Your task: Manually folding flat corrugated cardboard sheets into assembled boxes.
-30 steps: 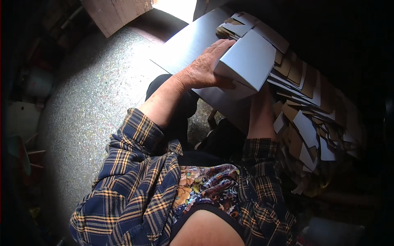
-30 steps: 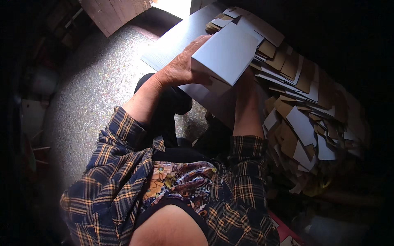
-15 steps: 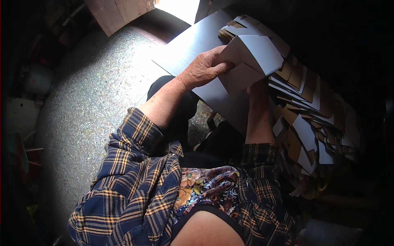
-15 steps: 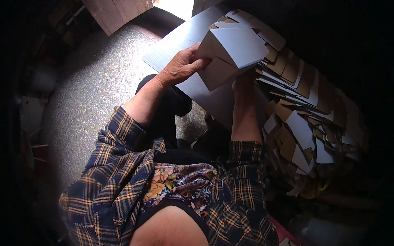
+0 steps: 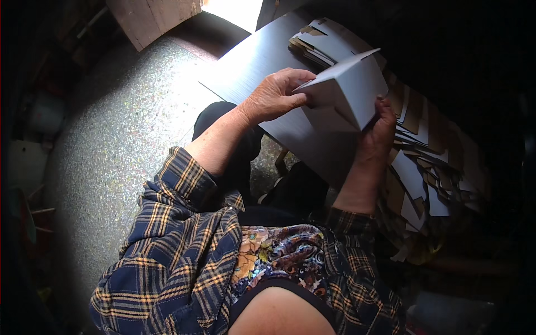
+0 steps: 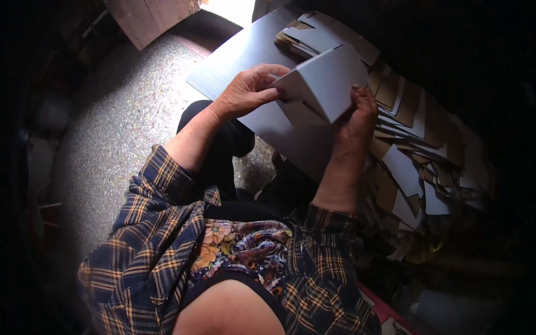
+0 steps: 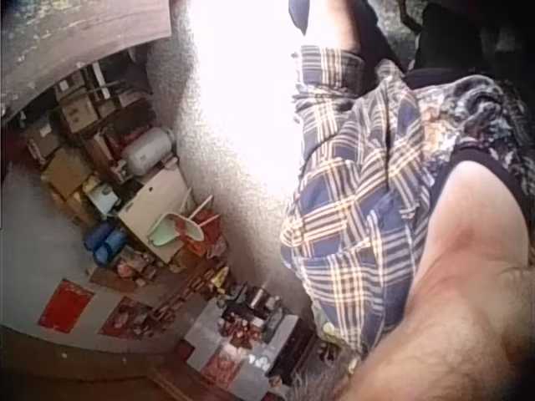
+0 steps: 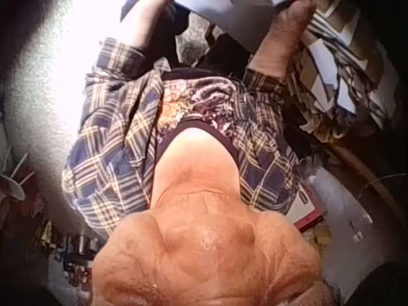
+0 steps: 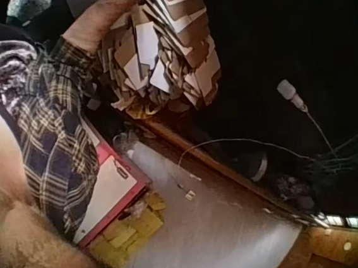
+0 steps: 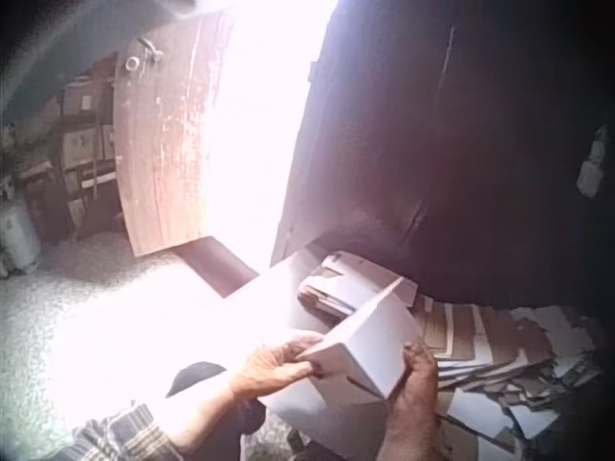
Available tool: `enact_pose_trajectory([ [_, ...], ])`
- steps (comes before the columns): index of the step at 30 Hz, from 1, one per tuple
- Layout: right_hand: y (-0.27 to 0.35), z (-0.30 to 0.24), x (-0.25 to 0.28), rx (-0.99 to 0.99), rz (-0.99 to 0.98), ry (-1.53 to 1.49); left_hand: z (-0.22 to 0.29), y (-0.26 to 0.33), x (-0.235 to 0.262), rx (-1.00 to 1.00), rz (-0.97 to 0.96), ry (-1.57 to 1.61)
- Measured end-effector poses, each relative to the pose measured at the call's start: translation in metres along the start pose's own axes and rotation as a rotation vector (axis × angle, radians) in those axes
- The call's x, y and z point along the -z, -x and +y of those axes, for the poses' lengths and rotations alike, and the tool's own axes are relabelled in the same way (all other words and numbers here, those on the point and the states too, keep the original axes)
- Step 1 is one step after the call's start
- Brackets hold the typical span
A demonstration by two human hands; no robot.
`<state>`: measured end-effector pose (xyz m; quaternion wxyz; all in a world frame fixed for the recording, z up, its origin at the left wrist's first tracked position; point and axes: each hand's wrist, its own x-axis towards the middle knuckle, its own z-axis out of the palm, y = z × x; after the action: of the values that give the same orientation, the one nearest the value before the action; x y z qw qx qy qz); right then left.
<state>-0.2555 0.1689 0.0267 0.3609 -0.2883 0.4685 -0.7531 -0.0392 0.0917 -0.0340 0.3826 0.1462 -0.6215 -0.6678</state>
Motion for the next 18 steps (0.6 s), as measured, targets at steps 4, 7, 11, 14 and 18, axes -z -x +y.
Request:
enact_pose_trajectory([
  [4,0.007,-0.011,-0.016,-0.189,0.093,-0.146,0.006,0.002,0.006,-0.053,0.035,-0.045],
  [7,0.013,-0.008,-0.022,-0.084,0.040,-0.075,0.019,0.005,0.003,-0.002,0.042,0.100],
  [11,0.019,0.014,-0.011,0.017,-0.096,-0.018,0.020,0.000,-0.002,0.095,0.016,0.243],
  [14,0.028,0.037,-0.008,0.160,-0.244,-0.011,0.023,0.002,-0.001,0.161,0.010,0.364],
  [18,0.020,0.059,-0.008,0.056,-0.336,0.085,0.027,0.009,0.014,0.077,0.100,0.341],
])
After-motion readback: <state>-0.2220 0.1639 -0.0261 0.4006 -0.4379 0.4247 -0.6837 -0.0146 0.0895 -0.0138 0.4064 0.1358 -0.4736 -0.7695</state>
